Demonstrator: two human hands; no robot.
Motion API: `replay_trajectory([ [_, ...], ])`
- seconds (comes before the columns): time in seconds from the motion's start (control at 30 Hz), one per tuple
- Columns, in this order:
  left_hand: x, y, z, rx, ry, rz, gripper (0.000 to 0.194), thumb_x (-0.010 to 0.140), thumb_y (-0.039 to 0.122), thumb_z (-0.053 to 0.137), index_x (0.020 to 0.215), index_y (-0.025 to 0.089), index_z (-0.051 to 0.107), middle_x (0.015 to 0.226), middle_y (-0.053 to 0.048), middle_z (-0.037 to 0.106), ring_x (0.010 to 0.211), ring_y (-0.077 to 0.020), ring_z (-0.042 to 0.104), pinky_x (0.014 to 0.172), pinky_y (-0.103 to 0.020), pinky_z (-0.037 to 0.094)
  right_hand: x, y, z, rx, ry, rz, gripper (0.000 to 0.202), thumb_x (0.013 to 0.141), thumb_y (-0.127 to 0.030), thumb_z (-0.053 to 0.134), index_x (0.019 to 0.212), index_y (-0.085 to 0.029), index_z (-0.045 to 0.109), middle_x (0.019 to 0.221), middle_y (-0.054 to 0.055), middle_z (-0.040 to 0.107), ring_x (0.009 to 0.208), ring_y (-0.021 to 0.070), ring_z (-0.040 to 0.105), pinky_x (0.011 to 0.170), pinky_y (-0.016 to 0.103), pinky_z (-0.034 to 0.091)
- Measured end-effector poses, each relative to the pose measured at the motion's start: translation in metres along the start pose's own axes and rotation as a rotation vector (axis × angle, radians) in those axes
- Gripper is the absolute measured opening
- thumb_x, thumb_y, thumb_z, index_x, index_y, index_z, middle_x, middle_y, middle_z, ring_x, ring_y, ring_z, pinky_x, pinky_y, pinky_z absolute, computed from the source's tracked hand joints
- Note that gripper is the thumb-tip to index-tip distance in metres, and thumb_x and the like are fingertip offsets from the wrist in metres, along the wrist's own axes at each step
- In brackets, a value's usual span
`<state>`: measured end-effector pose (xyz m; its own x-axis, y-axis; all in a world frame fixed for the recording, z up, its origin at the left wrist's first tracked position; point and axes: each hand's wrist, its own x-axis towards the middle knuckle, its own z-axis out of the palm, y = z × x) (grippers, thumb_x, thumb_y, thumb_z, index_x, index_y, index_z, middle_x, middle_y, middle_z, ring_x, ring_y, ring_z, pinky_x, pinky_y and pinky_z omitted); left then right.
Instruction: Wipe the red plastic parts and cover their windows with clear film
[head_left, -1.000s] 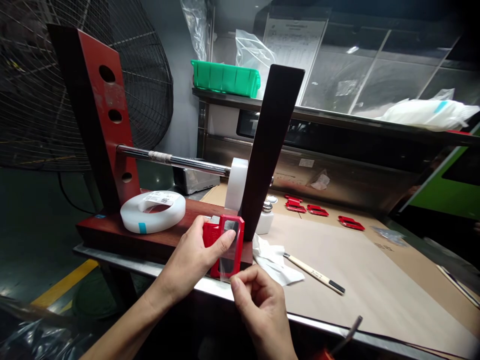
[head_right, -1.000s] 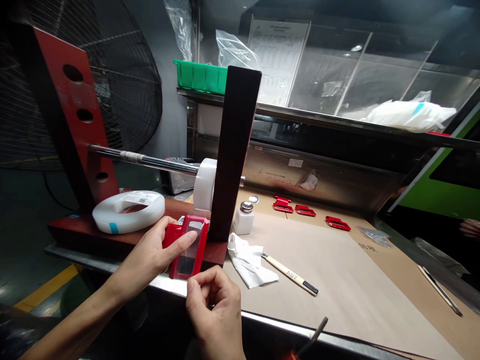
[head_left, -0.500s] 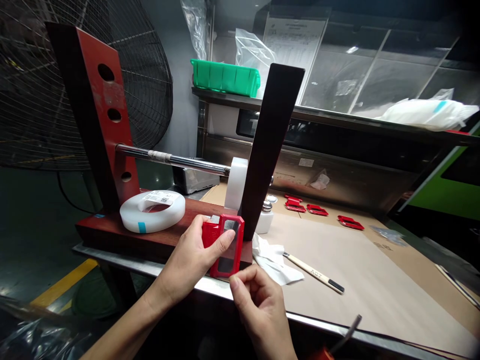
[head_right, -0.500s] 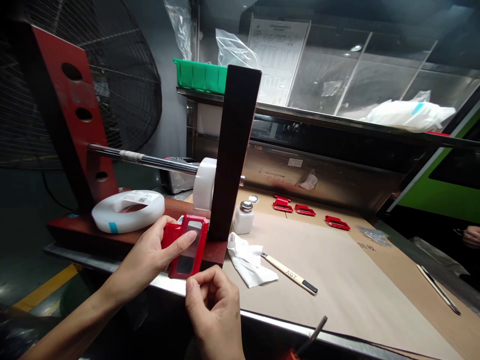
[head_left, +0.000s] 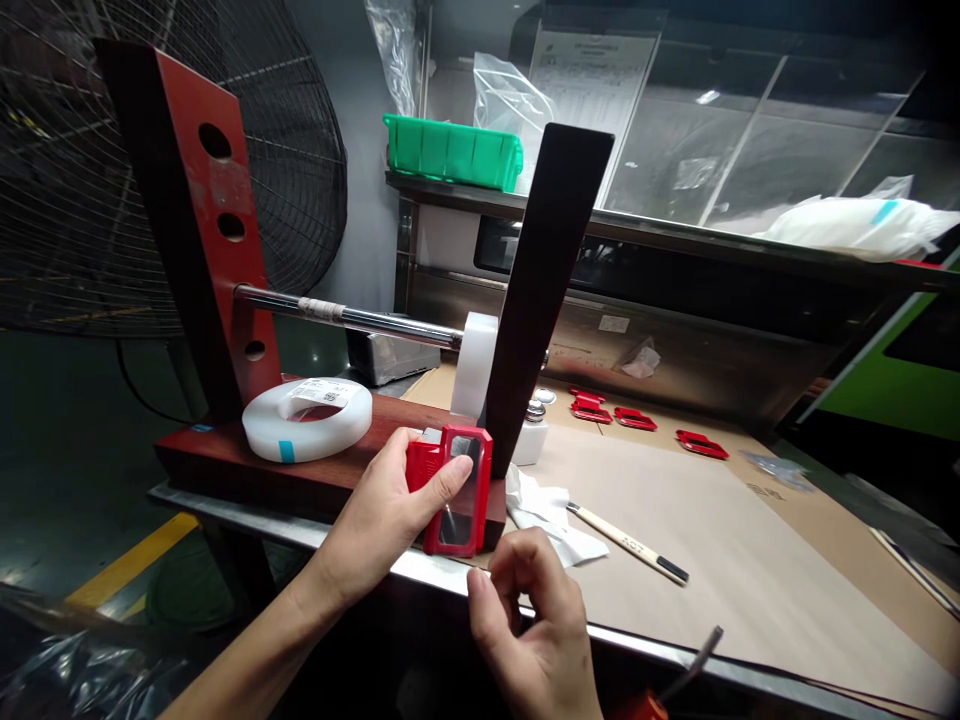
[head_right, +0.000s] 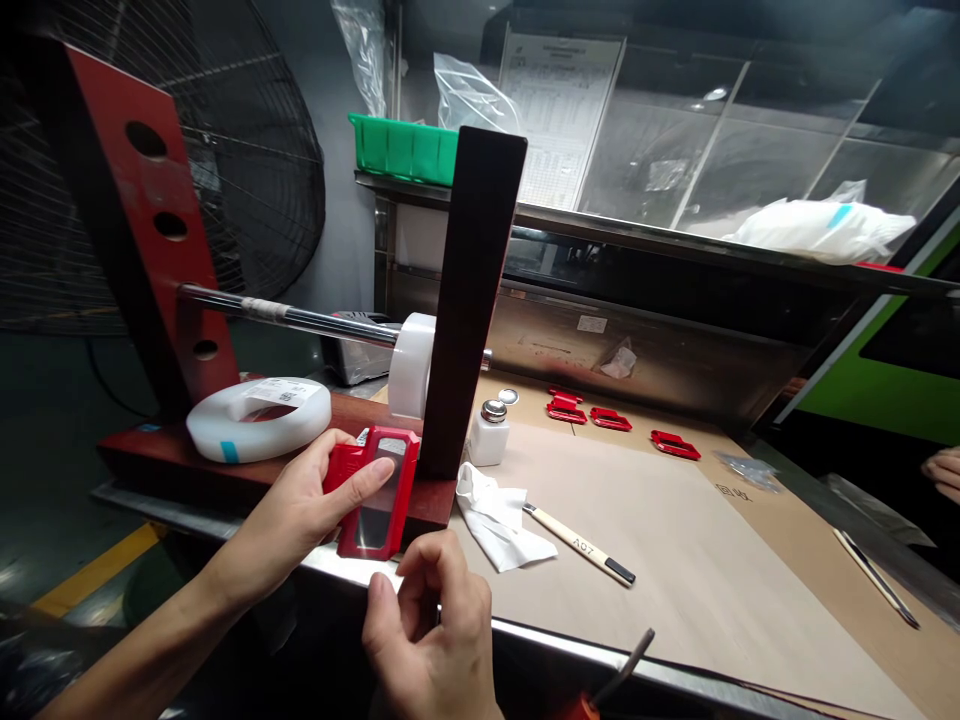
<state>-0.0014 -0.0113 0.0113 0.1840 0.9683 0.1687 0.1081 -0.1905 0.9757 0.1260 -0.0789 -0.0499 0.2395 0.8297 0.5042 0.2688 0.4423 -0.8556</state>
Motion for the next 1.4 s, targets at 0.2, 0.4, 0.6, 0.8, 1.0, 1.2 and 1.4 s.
replay_trajectory([
  [0.2,0.000,0.001,0.000,-0.049,-0.032,-0.017,0.038,0.076,0.053,0.066,0.089,0.021,0.051,0.061,0.006,0.053,0.047,-0.0125,0.045,0.042,-0.023,0.035,0.009,0.010,-0.014,-0.238,-0.057,-0.519,0.045,0.083,-0.008,0.049,0.124,-0.025,0.046,0.056,-0.009,0.041,0.041,0.0074,0.036,0.043,0.021,0.032],
  [0.4,0.000,0.002,0.001,-0.058,-0.026,-0.010,0.038,0.076,0.054,0.066,0.087,0.021,0.050,0.064,0.006,0.054,0.050,-0.0128,0.048,0.047,-0.024,0.039,0.027,0.008,-0.027,-0.585,-0.179,-0.824,0.050,0.085,-0.005,0.042,0.133,-0.015,0.049,0.058,-0.002,0.056,0.047,0.0121,0.046,0.047,0.025,0.038],
  [0.6,0.000,0.001,0.000,-0.053,-0.028,-0.017,0.039,0.076,0.054,0.066,0.088,0.022,0.048,0.058,0.008,0.050,0.043,-0.0123,0.046,0.043,-0.025,0.035,0.029,0.006,-0.028,-0.689,-0.187,-0.886,0.037,0.088,-0.009,0.039,0.113,-0.016,0.066,0.053,-0.002,0.054,0.045,0.0115,0.045,0.045,0.024,0.036],
  [0.8,0.001,0.003,0.000,-0.041,-0.030,-0.028,0.041,0.076,0.057,0.064,0.090,0.021,0.049,0.058,0.007,0.051,0.043,-0.0129,0.047,0.042,-0.025,0.035,0.030,0.011,-0.030,-0.775,-0.180,-0.943,0.037,0.090,-0.009,0.041,0.116,-0.019,0.066,0.052,-0.003,0.053,0.045,0.0109,0.045,0.046,0.025,0.034],
  [1.0,-0.002,0.006,0.000,-0.026,0.000,-0.017,0.040,0.075,0.055,0.067,0.086,0.021,0.050,0.064,0.006,0.050,0.053,-0.0118,0.044,0.047,-0.023,0.035,0.030,0.010,-0.028,-0.821,-0.197,-0.960,0.043,0.088,-0.005,0.045,0.121,-0.025,0.063,0.053,-0.005,0.051,0.045,0.0109,0.046,0.047,0.026,0.033],
  [1.2,-0.001,0.006,-0.001,-0.037,-0.019,-0.027,0.039,0.075,0.054,0.067,0.088,0.021,0.051,0.069,0.005,0.055,0.056,-0.0132,0.049,0.048,-0.023,0.039,0.031,0.013,-0.042,-0.684,-0.192,-0.894,0.042,0.089,-0.007,0.045,0.128,-0.020,0.054,0.066,-0.001,0.063,0.054,0.0113,0.053,0.054,0.024,0.040],
  [1.4,0.000,0.005,-0.001,-0.032,-0.002,-0.066,0.042,0.073,0.056,0.069,0.088,0.021,0.051,0.067,0.004,0.059,0.057,-0.0154,0.055,0.052,-0.026,0.045,0.062,0.029,-0.109,-1.196,-0.177,-0.377,0.025,0.094,-0.022,0.045,0.111,-0.021,0.063,0.085,0.003,0.069,0.072,0.0144,0.063,0.058,0.024,0.040],
])
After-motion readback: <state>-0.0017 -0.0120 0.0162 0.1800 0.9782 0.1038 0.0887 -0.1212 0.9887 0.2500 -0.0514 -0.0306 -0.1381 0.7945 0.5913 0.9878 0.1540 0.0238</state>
